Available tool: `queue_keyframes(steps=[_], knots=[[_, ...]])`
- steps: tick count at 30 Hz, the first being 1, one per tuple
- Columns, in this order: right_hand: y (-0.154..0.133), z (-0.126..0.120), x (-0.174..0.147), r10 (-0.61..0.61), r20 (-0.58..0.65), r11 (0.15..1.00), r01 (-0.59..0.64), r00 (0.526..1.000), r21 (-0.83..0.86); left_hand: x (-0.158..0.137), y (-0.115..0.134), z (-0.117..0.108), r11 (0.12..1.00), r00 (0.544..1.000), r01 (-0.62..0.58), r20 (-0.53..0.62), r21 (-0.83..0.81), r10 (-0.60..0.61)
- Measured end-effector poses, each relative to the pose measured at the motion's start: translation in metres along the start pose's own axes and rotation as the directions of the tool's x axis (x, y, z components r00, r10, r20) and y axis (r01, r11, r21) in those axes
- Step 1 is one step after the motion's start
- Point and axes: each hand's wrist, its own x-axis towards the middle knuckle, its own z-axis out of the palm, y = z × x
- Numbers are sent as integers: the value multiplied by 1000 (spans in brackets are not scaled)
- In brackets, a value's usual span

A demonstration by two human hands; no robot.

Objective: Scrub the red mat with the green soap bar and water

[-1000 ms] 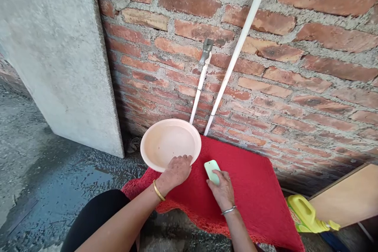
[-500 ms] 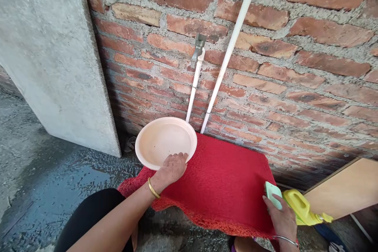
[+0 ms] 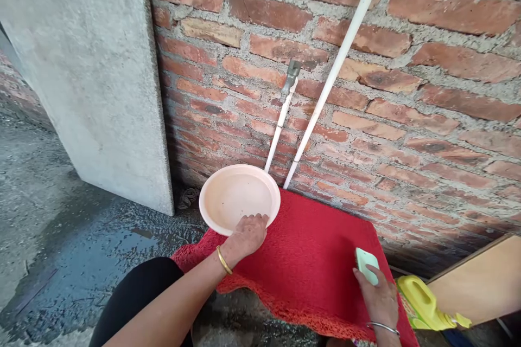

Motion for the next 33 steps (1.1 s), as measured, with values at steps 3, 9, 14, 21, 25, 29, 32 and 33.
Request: queue_keyframes(steps=[3, 9, 14, 21, 25, 29, 32, 33], knots=[[-57, 15, -24, -85, 48, 988, 78, 995, 131, -2, -1, 2, 1000, 999, -26, -39, 17, 26], [-164, 43, -82, -433, 243, 878, 345, 868, 332, -2, 0, -2, 999, 998, -38, -46, 16, 39], [-206, 55, -111, -597, 327, 799, 509, 732, 320, -1, -1, 3, 999, 999, -33, -41, 2, 33], [-186, 54, -90, -528, 330, 844, 439, 783, 310, -2, -5, 9, 999, 999, -38, -22, 3, 39], [-145, 43, -58, -402, 300, 896, 304, 865, 323, -1, -4, 5, 1000, 1000, -26, -4, 13, 26], [-90, 23, -26, -205, 229, 950, 137, 951, 282, -1, -4, 0, 1000, 1000, -15, 26, 11, 15], [-44, 5, -8, -62, 138, 975, 30, 989, 220, -1, -3, -4, 1000, 1000, -7, 26, 14, 6], [-30, -1, -3, -23, 106, 981, 1, 994, 196, -2, -3, -5, 1000, 1000, -4, 21, 14, 4]])
